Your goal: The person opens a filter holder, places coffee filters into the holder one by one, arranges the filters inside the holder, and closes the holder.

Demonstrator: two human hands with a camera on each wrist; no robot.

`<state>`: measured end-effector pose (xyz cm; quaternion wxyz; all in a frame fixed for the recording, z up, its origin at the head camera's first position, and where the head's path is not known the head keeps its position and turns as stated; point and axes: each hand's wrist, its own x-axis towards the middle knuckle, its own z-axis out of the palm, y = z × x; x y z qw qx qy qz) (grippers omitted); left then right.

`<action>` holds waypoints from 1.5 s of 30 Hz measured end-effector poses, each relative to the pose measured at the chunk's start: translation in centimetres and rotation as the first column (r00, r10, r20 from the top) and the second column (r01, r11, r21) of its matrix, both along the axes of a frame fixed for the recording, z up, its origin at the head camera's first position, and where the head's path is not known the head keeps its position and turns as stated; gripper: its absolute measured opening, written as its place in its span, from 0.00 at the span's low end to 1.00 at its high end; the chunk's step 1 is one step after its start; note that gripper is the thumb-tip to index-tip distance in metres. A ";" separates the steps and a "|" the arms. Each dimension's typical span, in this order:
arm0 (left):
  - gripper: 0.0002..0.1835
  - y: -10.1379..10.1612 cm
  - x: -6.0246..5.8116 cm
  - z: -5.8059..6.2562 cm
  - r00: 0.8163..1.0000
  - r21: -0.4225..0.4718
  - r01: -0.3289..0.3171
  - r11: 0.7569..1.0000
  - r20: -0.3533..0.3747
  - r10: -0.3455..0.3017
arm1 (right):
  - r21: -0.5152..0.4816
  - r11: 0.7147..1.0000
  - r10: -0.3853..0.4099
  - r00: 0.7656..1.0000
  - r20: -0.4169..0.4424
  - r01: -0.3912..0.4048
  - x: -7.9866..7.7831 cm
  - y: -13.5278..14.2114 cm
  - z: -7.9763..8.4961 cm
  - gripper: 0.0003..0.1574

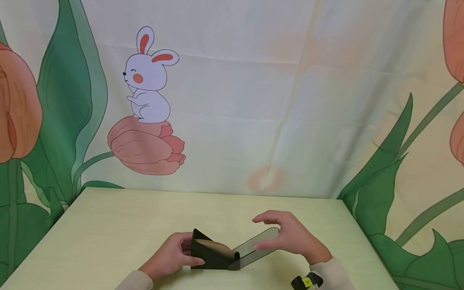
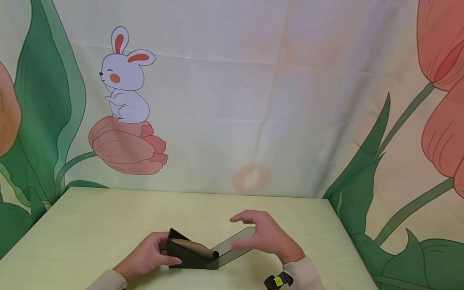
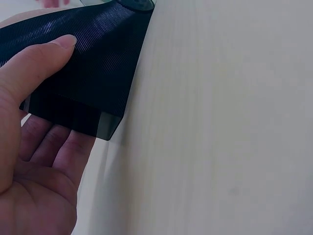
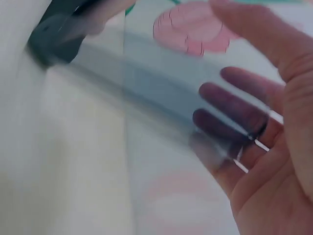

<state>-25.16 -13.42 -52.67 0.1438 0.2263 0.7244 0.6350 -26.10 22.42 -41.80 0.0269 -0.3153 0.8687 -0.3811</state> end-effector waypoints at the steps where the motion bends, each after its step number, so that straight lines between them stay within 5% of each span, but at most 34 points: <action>1: 0.25 0.0 0.0 0.0 1.000 -0.001 0.002 1.000 0.001 -0.002 | -0.026 1.000 -0.007 1.000 0.027 0.008 0.0 0.5 -0.5 0.35; 8: 0.25 0.0 0.0 0.2 1.000 -0.001 0.005 1.000 0.010 -0.005 | -0.284 0.959 0.052 0.972 0.230 0.016 -0.1 2.7 -3.9 0.36; 20: 0.26 0.0 0.0 0.0 1.000 -0.010 -0.007 1.000 0.012 0.007 | -0.535 0.845 0.153 0.948 0.280 0.022 0.5 3.7 -6.5 0.28; 27: 0.26 0.0 0.0 0.0 1.000 -0.010 -0.009 1.000 0.000 0.010 | -0.591 0.806 0.179 0.953 0.246 0.002 0.6 3.6 -6.6 0.27; 45: 0.25 0.0 -0.1 0.0 1.000 -0.015 -0.013 1.000 0.009 0.013 | -0.632 0.775 0.102 0.984 0.145 0.013 0.4 -0.9 -4.9 0.25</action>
